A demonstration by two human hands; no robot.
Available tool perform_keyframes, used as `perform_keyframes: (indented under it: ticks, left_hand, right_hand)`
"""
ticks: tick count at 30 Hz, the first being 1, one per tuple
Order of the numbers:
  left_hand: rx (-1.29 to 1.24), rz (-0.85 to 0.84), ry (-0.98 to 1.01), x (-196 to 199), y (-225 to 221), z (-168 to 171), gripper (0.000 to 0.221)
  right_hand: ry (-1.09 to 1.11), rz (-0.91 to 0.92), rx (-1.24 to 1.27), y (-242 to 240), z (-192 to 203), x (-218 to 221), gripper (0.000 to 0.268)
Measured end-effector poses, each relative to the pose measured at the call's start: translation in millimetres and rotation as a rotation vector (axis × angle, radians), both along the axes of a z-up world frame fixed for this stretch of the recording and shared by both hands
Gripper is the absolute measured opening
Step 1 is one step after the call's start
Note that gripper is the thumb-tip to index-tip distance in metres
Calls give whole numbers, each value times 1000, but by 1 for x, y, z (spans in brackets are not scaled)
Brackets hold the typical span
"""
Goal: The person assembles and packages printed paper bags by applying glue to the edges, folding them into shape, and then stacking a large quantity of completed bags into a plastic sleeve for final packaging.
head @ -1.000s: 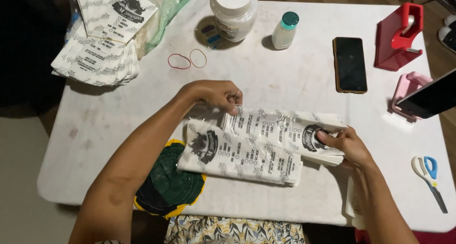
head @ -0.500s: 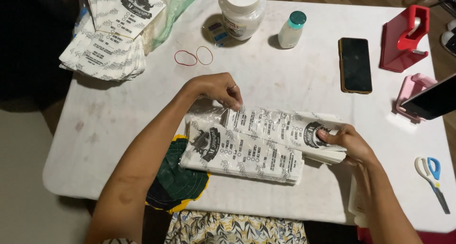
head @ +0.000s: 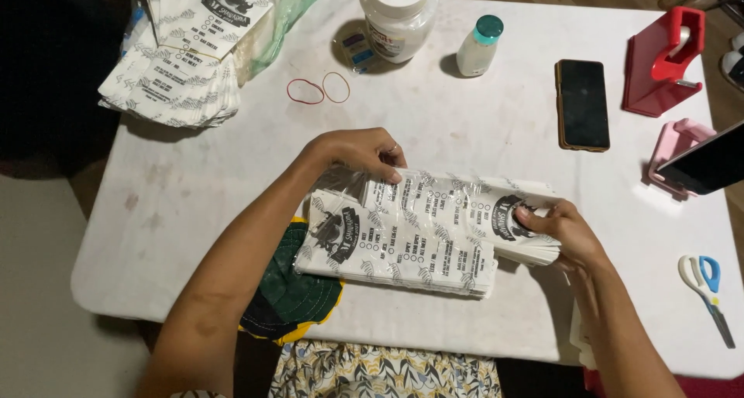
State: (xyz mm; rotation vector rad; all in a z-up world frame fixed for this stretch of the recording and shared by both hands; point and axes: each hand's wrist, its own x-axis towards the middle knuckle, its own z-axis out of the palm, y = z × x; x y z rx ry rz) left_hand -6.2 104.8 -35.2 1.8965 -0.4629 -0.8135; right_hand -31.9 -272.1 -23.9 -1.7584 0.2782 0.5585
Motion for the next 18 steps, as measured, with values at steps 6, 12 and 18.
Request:
perform_keyframes:
  ticks: [6, 12, 18]
  left_hand:
    - [36, -18, 3, 1, 2, -11, 41]
    - [173, 14, 39, -9, -15, 26, 68]
    - [373, 78, 24, -18, -28, 38, 58]
  right_hand:
    - [29, 31, 87, -7, -16, 0, 46]
    - [55, -8, -68, 1, 5, -12, 57]
    - [29, 188, -148, -12, 18, -12, 56]
